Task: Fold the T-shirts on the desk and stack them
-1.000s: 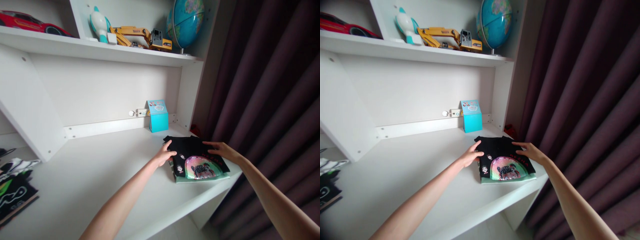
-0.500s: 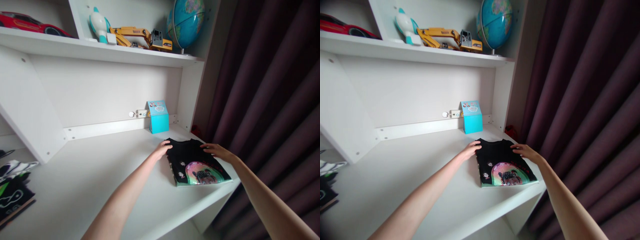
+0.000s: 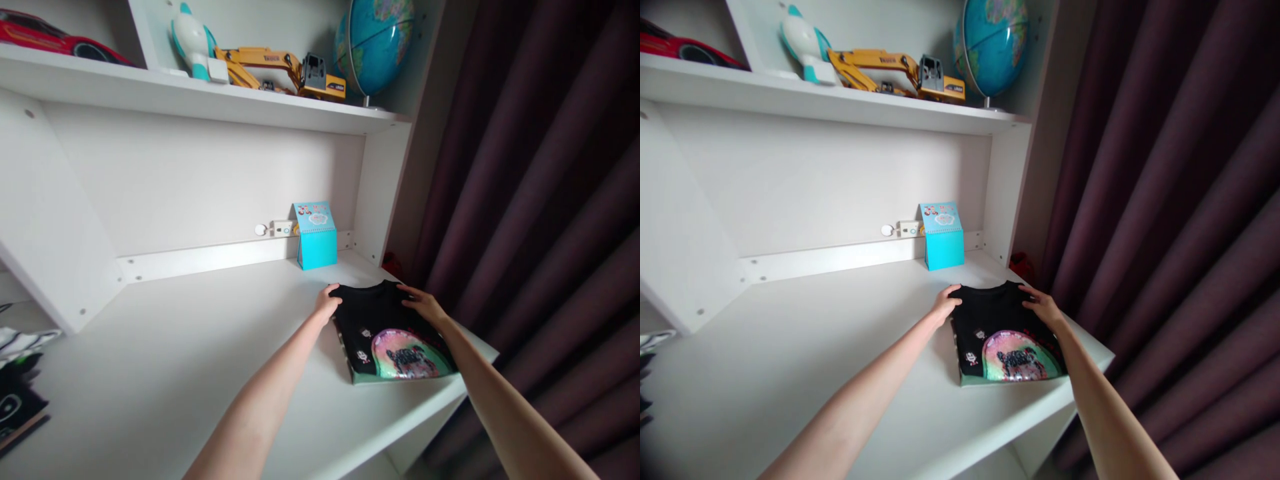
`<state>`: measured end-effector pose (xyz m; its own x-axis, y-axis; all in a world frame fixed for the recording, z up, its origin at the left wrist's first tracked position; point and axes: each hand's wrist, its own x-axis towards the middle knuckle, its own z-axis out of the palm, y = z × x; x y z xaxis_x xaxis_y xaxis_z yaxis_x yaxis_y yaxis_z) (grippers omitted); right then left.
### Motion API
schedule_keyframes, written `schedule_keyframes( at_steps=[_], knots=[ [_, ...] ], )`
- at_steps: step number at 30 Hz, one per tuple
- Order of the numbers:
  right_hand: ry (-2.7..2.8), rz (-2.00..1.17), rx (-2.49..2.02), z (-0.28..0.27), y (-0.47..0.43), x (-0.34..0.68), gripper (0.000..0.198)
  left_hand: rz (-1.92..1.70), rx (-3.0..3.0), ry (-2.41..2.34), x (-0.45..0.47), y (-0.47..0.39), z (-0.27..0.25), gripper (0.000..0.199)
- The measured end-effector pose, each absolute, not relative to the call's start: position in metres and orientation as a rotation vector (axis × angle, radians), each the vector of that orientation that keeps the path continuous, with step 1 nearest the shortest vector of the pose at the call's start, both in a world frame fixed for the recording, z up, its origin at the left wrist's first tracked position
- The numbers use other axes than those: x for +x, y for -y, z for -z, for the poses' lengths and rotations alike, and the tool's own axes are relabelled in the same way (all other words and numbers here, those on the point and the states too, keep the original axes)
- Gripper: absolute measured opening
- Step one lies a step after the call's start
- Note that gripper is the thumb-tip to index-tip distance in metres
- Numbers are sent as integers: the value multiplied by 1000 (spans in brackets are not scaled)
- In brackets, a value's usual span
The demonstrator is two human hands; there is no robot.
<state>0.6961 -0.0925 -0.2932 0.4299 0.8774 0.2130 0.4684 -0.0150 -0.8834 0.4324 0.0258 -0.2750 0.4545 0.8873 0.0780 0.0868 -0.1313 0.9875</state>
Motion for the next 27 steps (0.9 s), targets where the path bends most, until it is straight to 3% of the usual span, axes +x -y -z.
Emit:
schedule_keyframes(
  at_steps=[8,11,14,19,27],
  knots=[
    [1305,-328,-1803,290,84,696,45,-903,1692,-1049,427,-16,263,61],
    [1393,-228,-1876,282,87,693,44,-867,1967,-866,411,14,247,60],
    [1525,-170,-1899,280,94,686,46,-615,2341,-477,384,65,243,61],
    [1748,-207,-1943,296,108,678,51,-125,2611,-248,347,129,258,84],
    [1808,-72,-2092,296,115,672,50,-248,2728,-338,351,139,277,93]
  ],
)
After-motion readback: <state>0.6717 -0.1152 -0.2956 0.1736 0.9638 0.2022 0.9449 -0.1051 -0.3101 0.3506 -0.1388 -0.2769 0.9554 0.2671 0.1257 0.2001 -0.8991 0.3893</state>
